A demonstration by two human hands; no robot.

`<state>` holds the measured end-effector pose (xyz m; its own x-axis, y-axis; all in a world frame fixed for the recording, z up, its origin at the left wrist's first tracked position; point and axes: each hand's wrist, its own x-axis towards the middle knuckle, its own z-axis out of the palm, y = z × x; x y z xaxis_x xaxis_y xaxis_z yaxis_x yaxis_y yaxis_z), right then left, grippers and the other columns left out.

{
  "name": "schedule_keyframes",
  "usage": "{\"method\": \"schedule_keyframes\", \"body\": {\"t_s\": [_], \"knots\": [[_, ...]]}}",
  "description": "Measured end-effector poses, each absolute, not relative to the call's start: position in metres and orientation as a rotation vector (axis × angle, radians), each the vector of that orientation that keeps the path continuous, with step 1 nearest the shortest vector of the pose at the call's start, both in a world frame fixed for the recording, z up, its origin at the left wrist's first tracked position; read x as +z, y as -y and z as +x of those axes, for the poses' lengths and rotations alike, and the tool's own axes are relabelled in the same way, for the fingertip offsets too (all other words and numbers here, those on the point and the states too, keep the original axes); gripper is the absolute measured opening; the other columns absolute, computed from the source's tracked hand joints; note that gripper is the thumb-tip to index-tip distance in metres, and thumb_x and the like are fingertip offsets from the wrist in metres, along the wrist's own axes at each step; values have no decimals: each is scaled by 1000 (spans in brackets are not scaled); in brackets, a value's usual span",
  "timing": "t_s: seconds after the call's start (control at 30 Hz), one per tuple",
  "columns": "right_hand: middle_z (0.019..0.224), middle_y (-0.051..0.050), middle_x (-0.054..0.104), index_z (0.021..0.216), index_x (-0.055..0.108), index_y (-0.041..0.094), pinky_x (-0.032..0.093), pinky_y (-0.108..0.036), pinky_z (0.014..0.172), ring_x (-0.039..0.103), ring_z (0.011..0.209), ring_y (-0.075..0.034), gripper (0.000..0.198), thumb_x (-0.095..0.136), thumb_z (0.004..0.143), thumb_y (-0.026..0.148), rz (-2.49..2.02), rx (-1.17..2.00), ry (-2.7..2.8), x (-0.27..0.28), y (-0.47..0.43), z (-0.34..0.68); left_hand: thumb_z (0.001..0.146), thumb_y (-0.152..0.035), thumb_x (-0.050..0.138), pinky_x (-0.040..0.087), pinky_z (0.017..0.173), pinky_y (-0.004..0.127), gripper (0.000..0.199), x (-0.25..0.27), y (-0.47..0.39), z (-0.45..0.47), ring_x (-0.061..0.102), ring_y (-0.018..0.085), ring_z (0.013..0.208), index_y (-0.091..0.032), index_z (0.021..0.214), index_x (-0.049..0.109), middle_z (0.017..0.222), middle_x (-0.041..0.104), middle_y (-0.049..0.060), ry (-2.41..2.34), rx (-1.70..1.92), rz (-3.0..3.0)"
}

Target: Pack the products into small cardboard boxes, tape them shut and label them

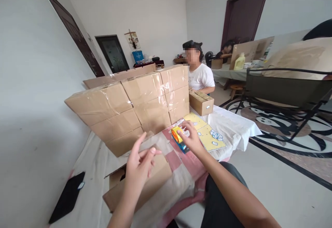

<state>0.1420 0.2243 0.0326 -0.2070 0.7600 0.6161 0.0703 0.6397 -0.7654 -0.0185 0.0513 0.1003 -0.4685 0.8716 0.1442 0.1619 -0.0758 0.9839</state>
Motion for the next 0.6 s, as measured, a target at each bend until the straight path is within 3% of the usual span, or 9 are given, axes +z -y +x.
{"method": "schedule_keyframes", "body": {"t_s": [0.07,0.13,0.2,0.3,0.5,0.6], "knots": [[107,-8,59,99,71,23,47,-41,96,59,105,-26,24,67,90,44,-465,834,1745,45,-195,145,81,-60,69,35,34,19,82,89,-46,-7,47,10,45,-29,150,38,79,75,2,-1699,1529,1140],[110,-9,59,102,73,25,49,-43,95,59,106,-27,29,74,84,47,-327,893,1744,49,-169,143,81,-63,66,33,34,20,80,75,-43,6,40,9,40,-27,147,41,69,70,-1,-1742,1470,1190],[111,-9,58,101,74,28,50,-45,94,60,105,-28,31,79,78,48,-272,918,1717,47,-154,141,83,-67,61,35,36,22,77,59,-44,18,39,10,38,-27,146,43,65,68,-1,-1778,1424,1243],[106,-8,58,92,76,30,52,-45,91,62,100,-27,14,76,82,40,-283,921,1699,43,-150,144,82,-73,55,36,35,27,79,36,-51,26,41,11,34,-27,146,44,73,74,4,-1831,1395,1250],[98,-9,62,77,79,31,50,-47,90,57,109,-29,16,72,88,40,-259,999,1754,48,-155,170,72,-75,66,59,58,35,99,-15,-61,45,62,21,49,-21,151,40,67,74,6,-1715,1530,1031],[97,-9,61,77,76,30,51,-45,84,59,99,-27,21,69,90,45,-279,1030,1576,63,-155,193,75,-75,63,52,45,34,87,-46,-46,55,57,22,38,-20,143,55,44,60,1,-1773,1435,1031]]}}
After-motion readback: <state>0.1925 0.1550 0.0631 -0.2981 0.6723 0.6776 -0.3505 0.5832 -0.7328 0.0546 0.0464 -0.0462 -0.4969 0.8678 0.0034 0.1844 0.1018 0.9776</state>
